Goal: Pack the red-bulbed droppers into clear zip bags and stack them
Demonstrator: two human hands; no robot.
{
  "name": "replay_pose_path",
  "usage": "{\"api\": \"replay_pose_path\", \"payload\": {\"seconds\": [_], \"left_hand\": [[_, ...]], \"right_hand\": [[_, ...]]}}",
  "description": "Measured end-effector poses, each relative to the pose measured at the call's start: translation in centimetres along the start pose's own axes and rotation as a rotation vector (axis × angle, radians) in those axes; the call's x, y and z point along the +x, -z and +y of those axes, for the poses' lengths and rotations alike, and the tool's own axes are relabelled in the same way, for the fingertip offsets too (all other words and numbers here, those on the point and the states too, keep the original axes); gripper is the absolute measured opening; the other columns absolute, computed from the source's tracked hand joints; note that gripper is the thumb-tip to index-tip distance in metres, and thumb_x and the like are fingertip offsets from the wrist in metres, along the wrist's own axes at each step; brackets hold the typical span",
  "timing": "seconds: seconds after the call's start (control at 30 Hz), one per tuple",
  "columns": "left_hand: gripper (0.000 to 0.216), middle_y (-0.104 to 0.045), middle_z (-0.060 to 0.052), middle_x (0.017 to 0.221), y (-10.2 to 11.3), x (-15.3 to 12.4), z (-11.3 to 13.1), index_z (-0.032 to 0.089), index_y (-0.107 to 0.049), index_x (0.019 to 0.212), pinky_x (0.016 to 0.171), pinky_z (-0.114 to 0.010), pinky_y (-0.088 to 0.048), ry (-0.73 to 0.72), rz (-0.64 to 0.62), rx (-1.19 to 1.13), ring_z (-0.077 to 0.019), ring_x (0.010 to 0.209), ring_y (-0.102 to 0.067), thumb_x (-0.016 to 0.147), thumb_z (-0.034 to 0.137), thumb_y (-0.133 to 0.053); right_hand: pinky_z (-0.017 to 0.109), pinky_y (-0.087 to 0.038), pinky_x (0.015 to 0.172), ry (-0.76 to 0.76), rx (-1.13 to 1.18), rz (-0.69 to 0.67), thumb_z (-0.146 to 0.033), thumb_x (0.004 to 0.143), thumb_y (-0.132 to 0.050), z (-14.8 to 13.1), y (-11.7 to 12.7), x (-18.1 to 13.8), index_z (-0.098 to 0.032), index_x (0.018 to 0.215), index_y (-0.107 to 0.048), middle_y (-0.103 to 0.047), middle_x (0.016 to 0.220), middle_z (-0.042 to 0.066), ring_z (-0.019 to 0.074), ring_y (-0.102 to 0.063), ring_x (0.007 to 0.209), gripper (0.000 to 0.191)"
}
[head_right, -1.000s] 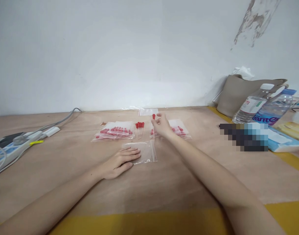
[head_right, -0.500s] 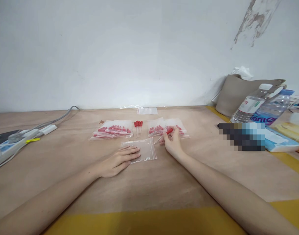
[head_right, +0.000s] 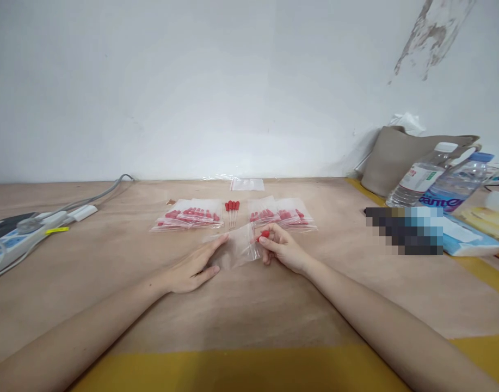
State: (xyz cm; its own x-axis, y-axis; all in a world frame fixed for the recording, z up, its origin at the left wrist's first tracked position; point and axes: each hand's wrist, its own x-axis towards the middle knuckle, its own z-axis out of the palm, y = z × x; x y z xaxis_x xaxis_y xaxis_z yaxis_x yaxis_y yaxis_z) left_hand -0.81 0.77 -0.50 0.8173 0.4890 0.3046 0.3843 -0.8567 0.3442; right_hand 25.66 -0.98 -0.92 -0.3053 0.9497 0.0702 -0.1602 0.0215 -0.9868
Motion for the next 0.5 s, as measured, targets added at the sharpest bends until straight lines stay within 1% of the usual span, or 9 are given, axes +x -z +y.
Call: {"api": "replay_pose_path", "payload": {"seconds": [0.07,0.1,0.17,0.23,0.3,0.4,0.5], "left_hand": [[0.070,-0.031,-0.009,0.140,0.01,-0.01,0.06,0.023,-0.004,0.141,0.101,-0.044,-0.034,0.011,-0.005,0.000,-0.0254,0.124,-0.036,0.085,0.021,-0.045],[0.069,-0.031,-0.009,0.140,0.03,-0.02,0.11,0.023,-0.003,0.141,0.100,-0.043,-0.034,0.017,-0.009,-0.001,-0.0251,0.123,-0.037,0.085,0.021,-0.044],[0.069,-0.031,-0.009,0.140,0.10,-0.01,0.22,0.023,-0.003,0.141,0.100,-0.043,-0.035,0.024,-0.015,-0.003,-0.0242,0.123,-0.037,0.086,0.021,-0.043],[0.067,-0.030,-0.009,0.141,0.19,0.01,0.32,0.023,-0.005,0.141,0.101,-0.042,-0.034,0.028,-0.020,-0.008,-0.0240,0.124,-0.035,0.086,0.021,-0.043],[0.064,-0.031,-0.009,0.140,0.27,0.04,0.39,0.022,-0.013,0.140,0.101,-0.042,-0.033,0.038,-0.021,-0.008,-0.0247,0.125,-0.033,0.085,0.021,-0.045],[0.060,-0.037,-0.010,0.136,0.34,0.09,0.43,0.022,-0.022,0.138,0.100,-0.042,-0.034,0.050,-0.012,-0.016,-0.0256,0.124,-0.036,0.083,0.020,-0.048],[0.062,-0.045,-0.010,0.130,0.32,0.12,0.35,0.022,-0.019,0.138,0.098,-0.042,-0.037,0.033,0.002,-0.059,-0.0243,0.118,-0.043,0.083,0.021,-0.049]], "right_hand": [[0.020,-0.038,0.038,-0.024,-0.065,-0.088,-0.042,0.071,-0.063,-0.05,0.14,-0.03,-0.022,0.087,-0.038,-0.055,0.055,-0.009,0.0077,-0.050,0.038,0.035],[0.020,-0.039,0.039,-0.040,-0.092,-0.120,-0.041,0.072,-0.063,-0.07,0.23,-0.02,-0.021,0.086,-0.039,-0.053,0.052,-0.009,0.0082,-0.051,0.039,0.034],[0.021,-0.046,0.048,-0.067,-0.111,-0.145,-0.038,0.071,-0.065,-0.12,0.44,0.01,-0.020,0.084,-0.042,-0.057,0.056,-0.007,0.0089,-0.057,0.050,0.033],[0.026,-0.051,0.062,-0.086,-0.063,-0.134,-0.034,0.069,-0.067,-0.19,0.56,0.04,-0.019,0.083,-0.043,-0.060,0.066,-0.005,0.0089,-0.061,0.061,0.032],[0.031,-0.052,0.071,-0.107,0.028,-0.121,-0.033,0.069,-0.068,-0.25,0.52,0.01,-0.019,0.082,-0.043,-0.060,0.070,-0.006,0.0091,-0.062,0.068,0.032],[0.035,-0.052,0.074,-0.137,0.102,-0.126,-0.035,0.069,-0.067,-0.25,0.21,-0.03,-0.020,0.081,-0.043,-0.060,0.073,-0.006,0.0101,-0.062,0.071,0.031],[0.032,-0.052,0.074,-0.122,0.078,-0.076,-0.034,0.067,-0.069,-0.09,0.21,0.08,-0.019,0.077,-0.045,-0.062,0.074,-0.003,0.0104,-0.062,0.073,0.030]]}}
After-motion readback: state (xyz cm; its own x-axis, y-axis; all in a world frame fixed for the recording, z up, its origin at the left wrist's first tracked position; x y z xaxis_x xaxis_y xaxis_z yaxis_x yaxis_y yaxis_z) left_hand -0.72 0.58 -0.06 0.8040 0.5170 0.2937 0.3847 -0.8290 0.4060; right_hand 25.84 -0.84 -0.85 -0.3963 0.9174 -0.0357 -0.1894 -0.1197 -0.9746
